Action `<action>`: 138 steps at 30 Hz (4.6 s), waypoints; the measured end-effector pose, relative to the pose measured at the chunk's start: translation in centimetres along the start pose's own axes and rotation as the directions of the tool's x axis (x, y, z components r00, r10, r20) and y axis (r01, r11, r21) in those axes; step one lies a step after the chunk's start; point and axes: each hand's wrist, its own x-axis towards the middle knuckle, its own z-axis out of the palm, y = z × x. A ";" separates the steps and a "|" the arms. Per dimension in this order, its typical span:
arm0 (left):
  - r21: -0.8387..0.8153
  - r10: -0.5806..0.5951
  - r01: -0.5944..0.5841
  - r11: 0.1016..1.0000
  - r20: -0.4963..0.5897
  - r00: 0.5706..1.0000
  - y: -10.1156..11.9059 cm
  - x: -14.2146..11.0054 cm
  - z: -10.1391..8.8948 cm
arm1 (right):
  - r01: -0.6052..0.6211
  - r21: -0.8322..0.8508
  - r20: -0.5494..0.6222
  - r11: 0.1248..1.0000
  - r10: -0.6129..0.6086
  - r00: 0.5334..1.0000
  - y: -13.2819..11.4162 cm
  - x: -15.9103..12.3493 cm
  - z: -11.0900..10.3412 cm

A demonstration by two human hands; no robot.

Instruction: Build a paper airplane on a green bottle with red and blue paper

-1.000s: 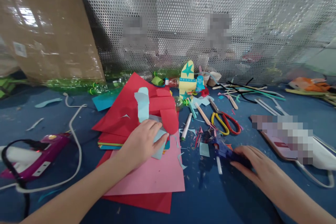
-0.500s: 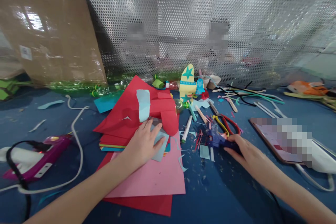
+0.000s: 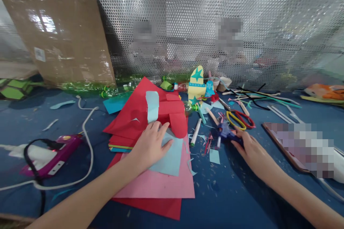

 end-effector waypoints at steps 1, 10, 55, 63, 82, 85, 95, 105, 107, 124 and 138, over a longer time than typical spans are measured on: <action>-0.012 -0.005 0.005 1.000 0.006 1.000 0.0 0.0 -0.1 | -0.005 -0.003 -0.005 1.000 0.005 1.000 0.3 0.0 0.0; -0.167 -0.055 0.063 0.984 0.047 0.997 -0.1 0.3 -0.3 | 0.098 -0.042 0.041 0.994 -0.096 0.995 1.1 -0.3 -0.5; -0.792 0.083 0.554 0.257 0.589 0.804 3.2 0.4 -1.4 | -0.240 0.501 0.457 0.832 -0.019 0.889 -7.7 0.1 -0.8; -0.796 0.139 0.558 0.235 0.595 0.791 3.4 0.3 -1.6 | -0.163 0.442 0.455 0.882 -0.063 0.888 -7.8 -0.2 -1.3; -0.633 0.094 -0.080 0.770 -0.012 0.995 4.3 -0.6 -2.6 | -0.498 0.635 0.679 0.591 -0.119 0.724 -8.3 -0.2 -1.3; -0.492 0.257 -0.307 0.815 -0.168 0.952 4.7 -1.0 -2.8 | -0.496 0.638 0.686 0.589 -0.143 0.713 -8.6 -0.6 -1.5; -0.561 0.287 -0.286 0.777 -0.089 0.954 5.3 -1.1 -2.6 | -0.382 0.667 0.619 0.640 -0.190 0.762 -9.3 -0.6 -1.7; -0.761 0.186 -0.073 0.644 0.063 0.981 5.9 -0.8 -2.3 | -0.273 0.645 0.578 0.713 -0.222 0.785 -9.6 -1.0 -1.7; -0.782 0.187 -0.018 0.623 0.126 0.974 5.8 -0.7 -2.2 | -0.253 0.637 0.575 0.728 -0.231 0.785 -9.6 -1.0 -1.7; -0.807 0.001 0.282 0.519 0.331 0.944 4.6 -0.3 -1.8 | -0.276 0.470 0.502 0.838 0.004 0.865 -8.0 -0.8 -0.7; -0.600 0.240 -0.169 0.782 0.041 0.970 3.4 0.0 -0.4 | 0.431 0.387 0.346 0.815 -0.562 0.751 -7.8 -1.5 -1.3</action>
